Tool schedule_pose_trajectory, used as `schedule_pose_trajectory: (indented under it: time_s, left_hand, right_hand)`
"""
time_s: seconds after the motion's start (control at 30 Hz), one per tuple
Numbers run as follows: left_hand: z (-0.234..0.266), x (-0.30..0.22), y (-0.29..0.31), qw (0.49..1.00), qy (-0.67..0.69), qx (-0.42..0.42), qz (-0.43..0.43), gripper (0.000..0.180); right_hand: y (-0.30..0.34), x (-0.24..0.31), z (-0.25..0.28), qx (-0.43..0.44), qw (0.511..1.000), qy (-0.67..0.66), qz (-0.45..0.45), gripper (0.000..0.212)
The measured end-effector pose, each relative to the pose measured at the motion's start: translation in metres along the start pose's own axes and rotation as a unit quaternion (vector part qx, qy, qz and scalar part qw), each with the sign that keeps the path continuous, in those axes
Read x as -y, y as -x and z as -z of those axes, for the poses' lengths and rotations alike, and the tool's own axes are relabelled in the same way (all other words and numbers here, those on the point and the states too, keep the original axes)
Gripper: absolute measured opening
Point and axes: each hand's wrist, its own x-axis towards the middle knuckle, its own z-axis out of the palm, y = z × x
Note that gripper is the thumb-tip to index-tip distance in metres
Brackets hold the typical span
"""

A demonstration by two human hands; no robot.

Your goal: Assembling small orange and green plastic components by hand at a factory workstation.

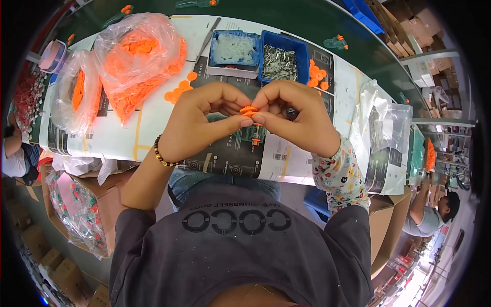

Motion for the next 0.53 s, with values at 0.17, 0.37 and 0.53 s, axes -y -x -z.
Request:
schedule_pose_trajectory:
  time_s: [0.17,0.37,0.53]
  left_hand:
    - [-0.016,0.029,-0.002,0.998,-0.06,-0.02,0.007,0.042]
    - [-0.023,0.072,0.003,0.927,-0.358,0.012,-0.107,0.068]
    - [-0.025,0.075,0.006,0.913,-0.401,0.0,-0.076,0.077]
  right_hand:
    - [0.011,-0.015,-0.001,0.013,0.991,-0.028,-0.129,0.013]
    - [0.018,-0.055,-0.023,0.075,0.964,0.254,-0.013,0.015]
    - [0.012,-0.053,-0.039,0.138,0.894,0.425,-0.026,0.02]
